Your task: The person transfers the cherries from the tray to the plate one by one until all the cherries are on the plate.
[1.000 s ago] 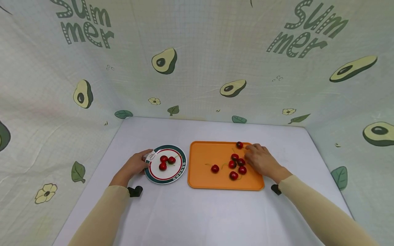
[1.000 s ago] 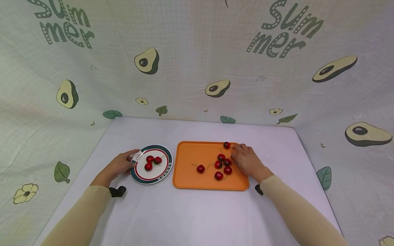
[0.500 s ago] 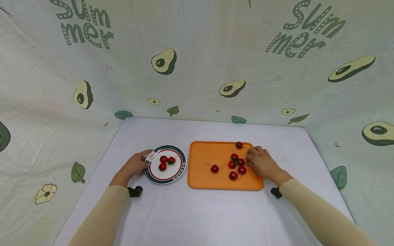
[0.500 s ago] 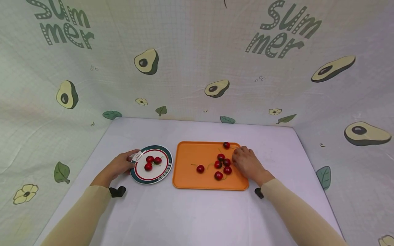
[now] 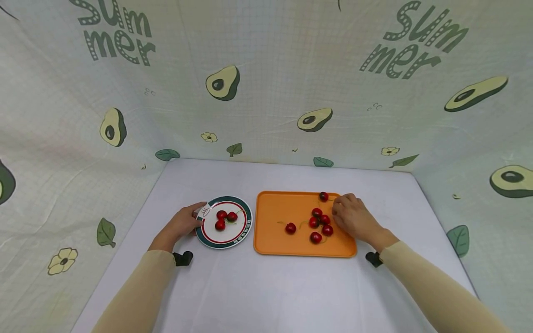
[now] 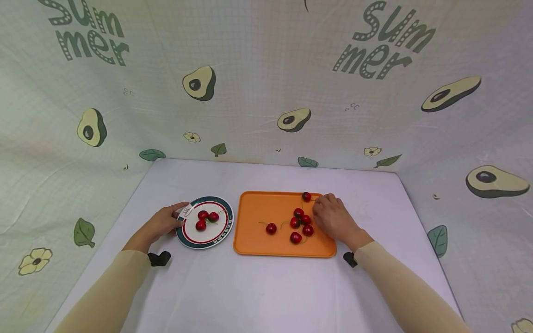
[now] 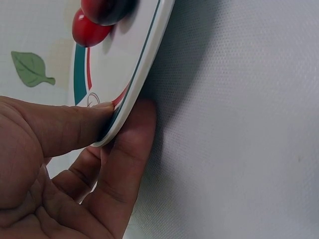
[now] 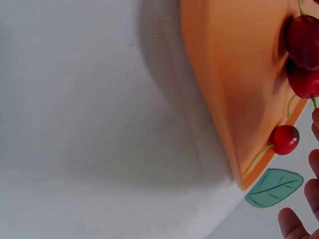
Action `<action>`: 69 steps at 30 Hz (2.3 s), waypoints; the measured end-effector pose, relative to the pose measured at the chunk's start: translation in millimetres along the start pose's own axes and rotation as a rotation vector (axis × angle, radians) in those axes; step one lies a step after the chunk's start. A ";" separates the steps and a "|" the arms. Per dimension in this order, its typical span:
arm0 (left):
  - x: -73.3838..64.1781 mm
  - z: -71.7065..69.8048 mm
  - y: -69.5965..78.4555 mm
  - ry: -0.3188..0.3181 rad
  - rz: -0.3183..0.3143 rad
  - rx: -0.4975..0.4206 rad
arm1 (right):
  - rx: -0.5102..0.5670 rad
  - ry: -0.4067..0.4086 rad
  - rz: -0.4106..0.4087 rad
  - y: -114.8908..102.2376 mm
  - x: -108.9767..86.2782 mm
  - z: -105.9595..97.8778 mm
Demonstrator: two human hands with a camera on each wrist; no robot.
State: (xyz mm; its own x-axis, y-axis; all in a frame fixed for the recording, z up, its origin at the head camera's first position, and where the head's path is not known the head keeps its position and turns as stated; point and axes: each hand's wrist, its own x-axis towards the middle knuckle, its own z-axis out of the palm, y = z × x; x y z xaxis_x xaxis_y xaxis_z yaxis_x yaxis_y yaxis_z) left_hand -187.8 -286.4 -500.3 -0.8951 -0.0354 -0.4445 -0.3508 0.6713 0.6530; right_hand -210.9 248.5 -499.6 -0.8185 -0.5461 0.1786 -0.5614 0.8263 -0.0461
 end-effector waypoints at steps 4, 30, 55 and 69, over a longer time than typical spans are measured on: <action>-1.2 -0.5 -0.3 0.004 0.006 -0.002 | -0.004 0.019 -0.011 -3.6 2.5 -1.7; -0.9 -1.5 -1.1 0.008 -0.005 -0.006 | -0.057 0.062 -0.044 -19.7 18.4 -5.7; 2.0 -0.4 -4.0 0.016 0.030 -0.012 | -0.088 0.095 -0.132 -44.1 52.6 -19.5; 1.8 -1.1 -4.0 0.016 0.034 -0.015 | -0.052 0.094 -0.179 -70.6 76.6 -18.0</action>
State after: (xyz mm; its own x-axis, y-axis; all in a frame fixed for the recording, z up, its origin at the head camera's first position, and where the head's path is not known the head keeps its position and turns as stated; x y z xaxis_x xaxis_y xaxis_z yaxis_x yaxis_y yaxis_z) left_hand -188.4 -289.9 -503.1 -0.9108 -0.0241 -0.4121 -0.3236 0.6615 0.6766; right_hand -231.8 150.7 -464.9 -0.6894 -0.6718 0.2709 -0.6881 0.7243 0.0451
